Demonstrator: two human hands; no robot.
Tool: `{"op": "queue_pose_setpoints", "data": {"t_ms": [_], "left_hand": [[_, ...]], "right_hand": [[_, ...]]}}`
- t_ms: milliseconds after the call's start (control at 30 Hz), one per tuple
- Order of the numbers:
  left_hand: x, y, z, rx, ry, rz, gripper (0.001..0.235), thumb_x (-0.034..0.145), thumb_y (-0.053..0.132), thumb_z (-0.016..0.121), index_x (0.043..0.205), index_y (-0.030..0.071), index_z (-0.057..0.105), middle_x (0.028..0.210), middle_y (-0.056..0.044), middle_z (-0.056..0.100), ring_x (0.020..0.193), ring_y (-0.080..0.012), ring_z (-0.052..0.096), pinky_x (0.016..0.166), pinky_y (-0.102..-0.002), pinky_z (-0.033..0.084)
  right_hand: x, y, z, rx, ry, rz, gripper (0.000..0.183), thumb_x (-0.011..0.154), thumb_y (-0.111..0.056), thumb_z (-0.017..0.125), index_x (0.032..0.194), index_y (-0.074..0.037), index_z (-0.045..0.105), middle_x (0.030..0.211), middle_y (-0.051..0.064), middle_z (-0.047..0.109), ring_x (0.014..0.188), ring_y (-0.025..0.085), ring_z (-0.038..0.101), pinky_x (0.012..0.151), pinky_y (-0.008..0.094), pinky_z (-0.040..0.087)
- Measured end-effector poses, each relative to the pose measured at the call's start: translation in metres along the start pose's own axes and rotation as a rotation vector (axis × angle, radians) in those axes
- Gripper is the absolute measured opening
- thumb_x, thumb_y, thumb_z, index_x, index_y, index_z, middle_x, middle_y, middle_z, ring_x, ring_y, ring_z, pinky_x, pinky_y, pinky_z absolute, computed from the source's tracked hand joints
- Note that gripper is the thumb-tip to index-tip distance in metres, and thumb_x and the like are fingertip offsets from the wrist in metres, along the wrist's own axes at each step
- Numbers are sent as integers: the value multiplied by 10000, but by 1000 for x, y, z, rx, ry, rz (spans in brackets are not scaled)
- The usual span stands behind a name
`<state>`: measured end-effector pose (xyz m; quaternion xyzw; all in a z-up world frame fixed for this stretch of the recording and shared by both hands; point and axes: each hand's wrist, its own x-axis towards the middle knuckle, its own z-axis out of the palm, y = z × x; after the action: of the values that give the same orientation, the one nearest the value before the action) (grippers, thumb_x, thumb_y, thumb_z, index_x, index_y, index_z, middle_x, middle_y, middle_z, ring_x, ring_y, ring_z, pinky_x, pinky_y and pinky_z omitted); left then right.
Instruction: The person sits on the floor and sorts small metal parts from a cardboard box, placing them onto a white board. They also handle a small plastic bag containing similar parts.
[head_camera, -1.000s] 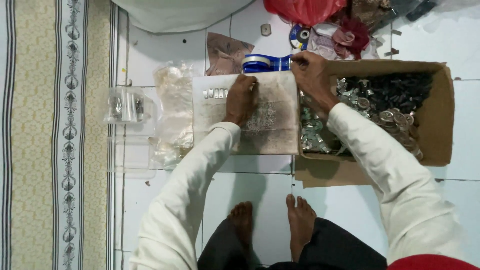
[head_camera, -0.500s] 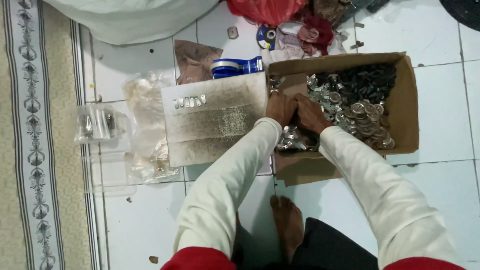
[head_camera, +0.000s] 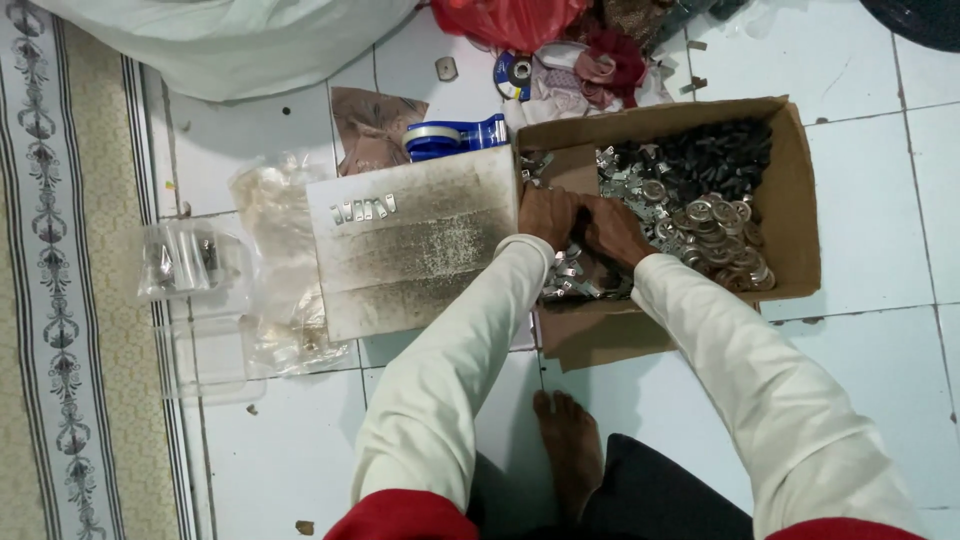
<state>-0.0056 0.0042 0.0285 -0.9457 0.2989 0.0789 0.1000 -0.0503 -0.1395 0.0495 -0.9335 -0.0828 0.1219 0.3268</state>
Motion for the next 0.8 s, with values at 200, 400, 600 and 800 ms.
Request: {"op": "queue_pose_setpoints", "data": {"t_ms": [200,400,600,800], "left_hand": [[29,1,88,-129,199,28,116,992,200,558,1082,129,542,945,-48,597,825,-245,708,736,-423,540],[50,-7,65,146,173,360,186,984,197,529,801,192,562,737,-42,643,682,-171,699,647,-273,478],[-13,-78,-49,-1355,-97,146,318,908,209,504,627,132,629,598,-81,678,539,-226,711,485,-350,548],[-41,-123,-58,-1241,21,166,355,894,298,591,601,99,598,531,-87,570,549,-249,603,580,-428,490]], "right_hand": [[7,43,18,389,86,-31,383,855,18,579,1203,-22,736,1011,296,730,991,427,690,777,536,579],[2,-7,-27,763,182,309,330,936,-90,730,1246,15,689,924,183,735,779,211,705,658,343,630],[18,-68,-62,834,239,195,344,937,-149,792,1254,-41,713,880,148,734,743,164,720,617,309,649],[14,-126,-84,650,207,-14,230,956,14,672,1173,65,732,833,293,695,696,270,696,541,386,621]]}}
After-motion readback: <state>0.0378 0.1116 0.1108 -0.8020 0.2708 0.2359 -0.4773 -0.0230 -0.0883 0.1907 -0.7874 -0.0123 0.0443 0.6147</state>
